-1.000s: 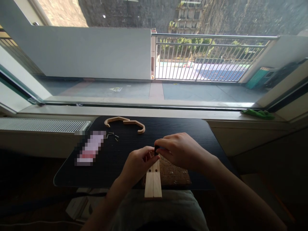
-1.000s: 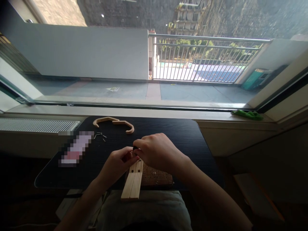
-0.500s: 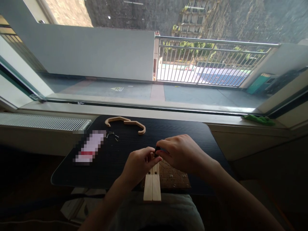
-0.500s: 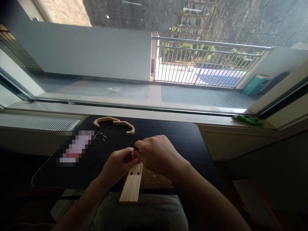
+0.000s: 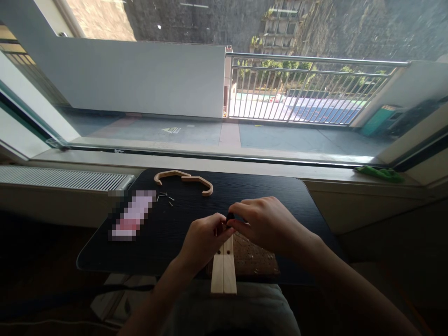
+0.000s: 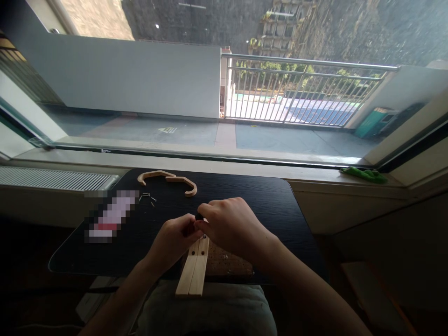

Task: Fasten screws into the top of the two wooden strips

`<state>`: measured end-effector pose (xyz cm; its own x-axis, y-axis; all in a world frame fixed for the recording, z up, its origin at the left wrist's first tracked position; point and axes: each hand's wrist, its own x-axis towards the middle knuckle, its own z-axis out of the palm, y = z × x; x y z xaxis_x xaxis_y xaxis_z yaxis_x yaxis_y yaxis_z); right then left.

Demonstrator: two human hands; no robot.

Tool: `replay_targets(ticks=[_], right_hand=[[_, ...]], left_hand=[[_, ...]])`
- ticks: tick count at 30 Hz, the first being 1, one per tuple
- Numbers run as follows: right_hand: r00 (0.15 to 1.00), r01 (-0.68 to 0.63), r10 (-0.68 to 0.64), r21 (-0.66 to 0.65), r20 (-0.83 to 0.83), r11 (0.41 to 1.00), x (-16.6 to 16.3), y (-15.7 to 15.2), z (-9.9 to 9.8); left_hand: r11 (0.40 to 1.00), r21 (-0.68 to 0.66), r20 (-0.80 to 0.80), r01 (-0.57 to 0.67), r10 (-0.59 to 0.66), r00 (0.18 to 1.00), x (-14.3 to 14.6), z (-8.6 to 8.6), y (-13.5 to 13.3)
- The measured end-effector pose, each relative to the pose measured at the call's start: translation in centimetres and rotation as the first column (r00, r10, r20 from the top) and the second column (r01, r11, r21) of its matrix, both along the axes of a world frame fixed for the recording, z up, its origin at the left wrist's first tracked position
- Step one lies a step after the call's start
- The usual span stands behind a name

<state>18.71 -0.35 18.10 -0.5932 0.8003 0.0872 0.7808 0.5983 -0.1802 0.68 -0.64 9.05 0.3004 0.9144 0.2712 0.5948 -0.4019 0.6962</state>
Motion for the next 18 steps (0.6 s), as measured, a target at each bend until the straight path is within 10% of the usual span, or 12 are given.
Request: replay_targets(ticks=[18], right_hand=[[0.975,-0.119,0.094,-0.113,-0.202,0.987,0.83,0.26,-0.88]], left_hand=[[0.996,-0.040,0.034,0.078,-0.077,0.996,-0.19,-0.01,-0.29]])
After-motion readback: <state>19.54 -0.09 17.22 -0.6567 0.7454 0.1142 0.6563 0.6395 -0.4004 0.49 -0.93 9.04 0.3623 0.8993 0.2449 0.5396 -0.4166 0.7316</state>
